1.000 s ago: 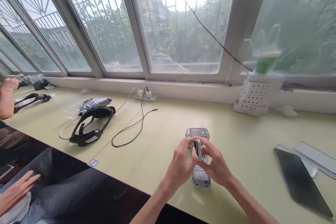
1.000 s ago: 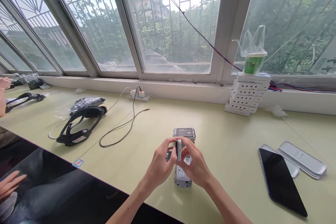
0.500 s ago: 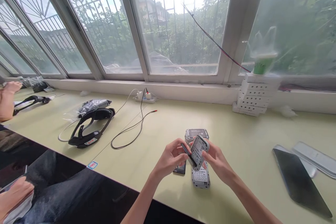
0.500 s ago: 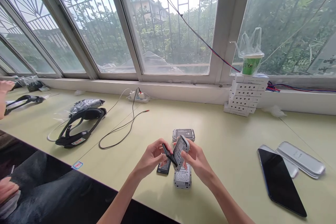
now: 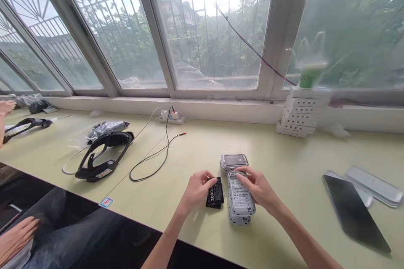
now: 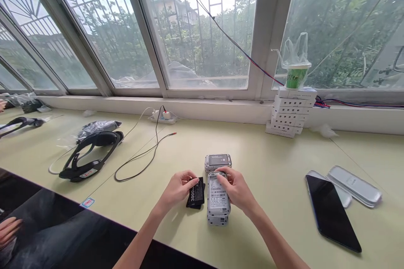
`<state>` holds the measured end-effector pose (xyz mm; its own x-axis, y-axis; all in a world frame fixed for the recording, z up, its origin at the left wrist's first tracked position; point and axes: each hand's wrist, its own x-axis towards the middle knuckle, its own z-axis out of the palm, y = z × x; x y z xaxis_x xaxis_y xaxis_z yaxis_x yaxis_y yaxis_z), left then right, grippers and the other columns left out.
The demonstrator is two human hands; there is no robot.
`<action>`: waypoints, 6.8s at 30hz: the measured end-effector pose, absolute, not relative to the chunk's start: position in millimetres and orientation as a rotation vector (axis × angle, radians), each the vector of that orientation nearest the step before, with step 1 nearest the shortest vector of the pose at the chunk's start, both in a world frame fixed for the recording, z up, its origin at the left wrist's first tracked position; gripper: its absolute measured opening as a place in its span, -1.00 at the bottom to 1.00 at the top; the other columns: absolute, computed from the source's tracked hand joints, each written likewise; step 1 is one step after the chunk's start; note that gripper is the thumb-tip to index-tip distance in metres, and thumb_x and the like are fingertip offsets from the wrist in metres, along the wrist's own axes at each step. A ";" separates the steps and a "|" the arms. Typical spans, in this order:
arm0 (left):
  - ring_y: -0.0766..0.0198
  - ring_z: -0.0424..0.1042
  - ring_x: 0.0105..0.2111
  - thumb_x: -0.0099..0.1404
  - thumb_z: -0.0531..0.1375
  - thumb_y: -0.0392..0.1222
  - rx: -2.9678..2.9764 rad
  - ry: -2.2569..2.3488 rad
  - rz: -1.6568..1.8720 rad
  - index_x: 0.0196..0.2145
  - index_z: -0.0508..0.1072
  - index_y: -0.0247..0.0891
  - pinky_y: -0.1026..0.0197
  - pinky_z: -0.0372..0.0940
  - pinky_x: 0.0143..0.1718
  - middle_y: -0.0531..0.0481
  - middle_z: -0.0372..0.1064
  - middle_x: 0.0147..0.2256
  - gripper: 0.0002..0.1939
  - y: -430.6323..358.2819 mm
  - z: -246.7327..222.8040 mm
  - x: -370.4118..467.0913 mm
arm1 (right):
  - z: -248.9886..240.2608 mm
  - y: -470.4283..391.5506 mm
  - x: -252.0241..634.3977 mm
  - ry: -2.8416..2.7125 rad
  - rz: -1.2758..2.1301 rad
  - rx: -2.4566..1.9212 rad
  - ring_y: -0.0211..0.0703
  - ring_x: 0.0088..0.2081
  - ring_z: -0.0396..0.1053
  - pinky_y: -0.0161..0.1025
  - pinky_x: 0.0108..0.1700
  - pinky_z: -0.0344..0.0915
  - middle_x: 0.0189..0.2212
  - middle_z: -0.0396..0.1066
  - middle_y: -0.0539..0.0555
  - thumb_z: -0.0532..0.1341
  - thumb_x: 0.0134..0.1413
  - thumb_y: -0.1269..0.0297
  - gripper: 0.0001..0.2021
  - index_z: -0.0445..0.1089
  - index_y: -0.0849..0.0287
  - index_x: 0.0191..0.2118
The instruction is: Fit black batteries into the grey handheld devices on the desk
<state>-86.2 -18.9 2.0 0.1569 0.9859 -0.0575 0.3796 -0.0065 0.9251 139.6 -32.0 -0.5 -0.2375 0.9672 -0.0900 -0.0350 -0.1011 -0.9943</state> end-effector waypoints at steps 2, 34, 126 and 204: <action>0.26 0.40 -0.49 0.20 0.23 0.06 1.634 1.433 0.812 -0.41 0.46 -0.26 0.26 0.25 -0.48 0.01 0.41 -0.47 -0.70 -17.6 -3.6 -84.6 | -5.0 -31.3 136.7 -1.394 1.361 -1.129 -0.14 -0.49 0.40 -0.29 -0.55 0.29 -0.49 0.45 0.03 0.24 0.08 -0.12 -0.57 0.45 0.15 -0.13; 0.19 0.37 -0.23 0.22 0.27 -0.13 1.995 1.339 0.958 0.12 0.39 -0.12 0.14 0.31 -0.19 -0.04 0.48 -0.07 -0.50 1.2 30.4 -53.9 | -10.6 -25.0 147.8 -1.297 0.892 -1.214 -0.26 -0.57 0.24 -0.28 -0.59 0.19 -0.23 0.47 0.13 0.30 0.05 -0.12 -0.51 0.43 0.15 -0.04; -0.06 0.23 0.13 0.18 0.31 -0.21 2.378 1.272 0.478 0.12 0.36 -0.16 -0.08 0.18 0.12 -0.12 0.38 0.09 -0.46 42.4 19.5 -48.7 | -20.8 -29.0 128.3 -1.569 0.599 -1.310 -0.17 -0.51 0.30 -0.22 -0.42 0.26 -0.30 0.54 0.11 0.17 0.24 0.06 -0.71 0.54 0.13 -0.28; 0.50 0.08 -0.71 0.16 0.27 0.17 1.459 1.314 0.826 -0.37 0.40 -0.27 0.39 -0.09 -0.71 0.11 0.28 -0.55 -0.60 -4.0 14.3 -86.9 | 0.1 -26.0 140.9 -0.957 1.345 -1.097 -0.28 -0.56 0.28 -0.37 -0.61 0.14 -0.43 0.42 0.00 0.32 0.01 -0.05 -0.56 0.45 0.14 -0.07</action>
